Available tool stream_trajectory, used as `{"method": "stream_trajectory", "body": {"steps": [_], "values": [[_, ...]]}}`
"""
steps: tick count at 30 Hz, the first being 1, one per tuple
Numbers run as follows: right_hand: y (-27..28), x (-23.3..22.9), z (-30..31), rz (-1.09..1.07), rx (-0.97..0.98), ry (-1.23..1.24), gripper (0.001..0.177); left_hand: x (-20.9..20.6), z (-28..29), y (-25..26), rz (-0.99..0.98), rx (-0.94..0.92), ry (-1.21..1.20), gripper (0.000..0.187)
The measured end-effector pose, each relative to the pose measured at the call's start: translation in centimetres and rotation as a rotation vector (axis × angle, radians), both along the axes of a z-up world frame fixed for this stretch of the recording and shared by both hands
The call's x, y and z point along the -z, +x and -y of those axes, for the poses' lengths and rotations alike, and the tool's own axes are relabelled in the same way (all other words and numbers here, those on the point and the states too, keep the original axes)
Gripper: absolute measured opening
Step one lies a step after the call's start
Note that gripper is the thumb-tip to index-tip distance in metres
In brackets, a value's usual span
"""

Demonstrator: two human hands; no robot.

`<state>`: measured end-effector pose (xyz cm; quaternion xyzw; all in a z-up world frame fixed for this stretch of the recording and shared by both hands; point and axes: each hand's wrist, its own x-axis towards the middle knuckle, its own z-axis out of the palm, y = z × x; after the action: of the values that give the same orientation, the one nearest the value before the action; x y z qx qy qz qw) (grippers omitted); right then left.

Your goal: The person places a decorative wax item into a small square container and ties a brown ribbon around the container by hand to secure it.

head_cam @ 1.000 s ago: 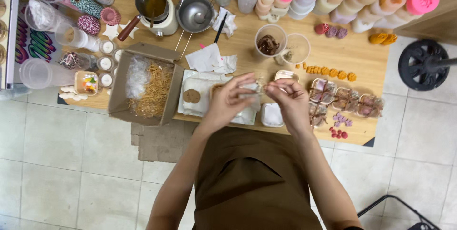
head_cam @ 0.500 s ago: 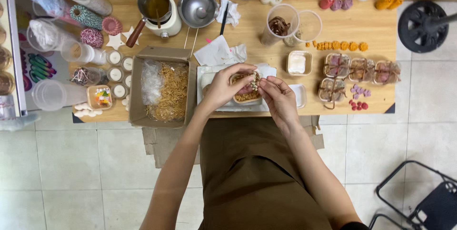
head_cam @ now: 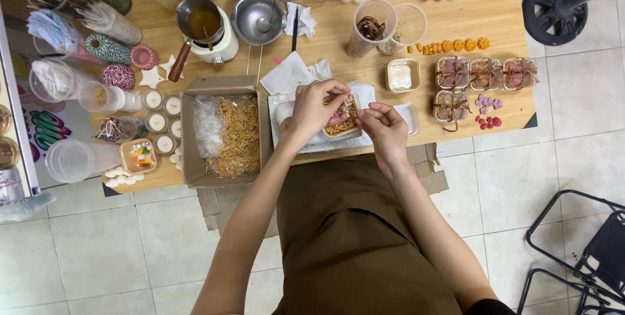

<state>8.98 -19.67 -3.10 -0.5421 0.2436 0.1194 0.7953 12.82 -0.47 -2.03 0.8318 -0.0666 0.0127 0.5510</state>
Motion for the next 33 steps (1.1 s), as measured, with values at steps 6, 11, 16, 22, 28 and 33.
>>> {"method": "stream_trajectory", "body": {"steps": [6,11,16,22,28,33], "values": [[-0.8,-0.1,0.5,0.102,-0.053,-0.195,0.027,0.7,-0.2,0.1,0.047,-0.006,0.231,0.006],[-1.4,0.0,1.5,0.161,-0.122,-0.319,0.025,0.7,-0.4,0.2,0.087,-0.023,0.247,0.007],[-2.8,-1.1,2.3,0.278,-0.15,-0.273,0.02,0.1,-0.6,0.5,0.127,0.05,0.288,0.008],[-2.5,-2.1,0.9,0.347,-0.082,-0.377,0.015,-0.5,-1.2,1.9,0.276,0.233,0.332,0.009],[-2.2,-2.1,0.6,0.357,-0.023,-0.439,0.016,0.2,-0.8,2.9,0.428,0.334,0.452,0.016],[-2.5,-2.1,0.2,0.32,-0.064,-0.553,0.017,0.3,-0.9,2.5,0.506,0.328,0.405,0.013]]}}
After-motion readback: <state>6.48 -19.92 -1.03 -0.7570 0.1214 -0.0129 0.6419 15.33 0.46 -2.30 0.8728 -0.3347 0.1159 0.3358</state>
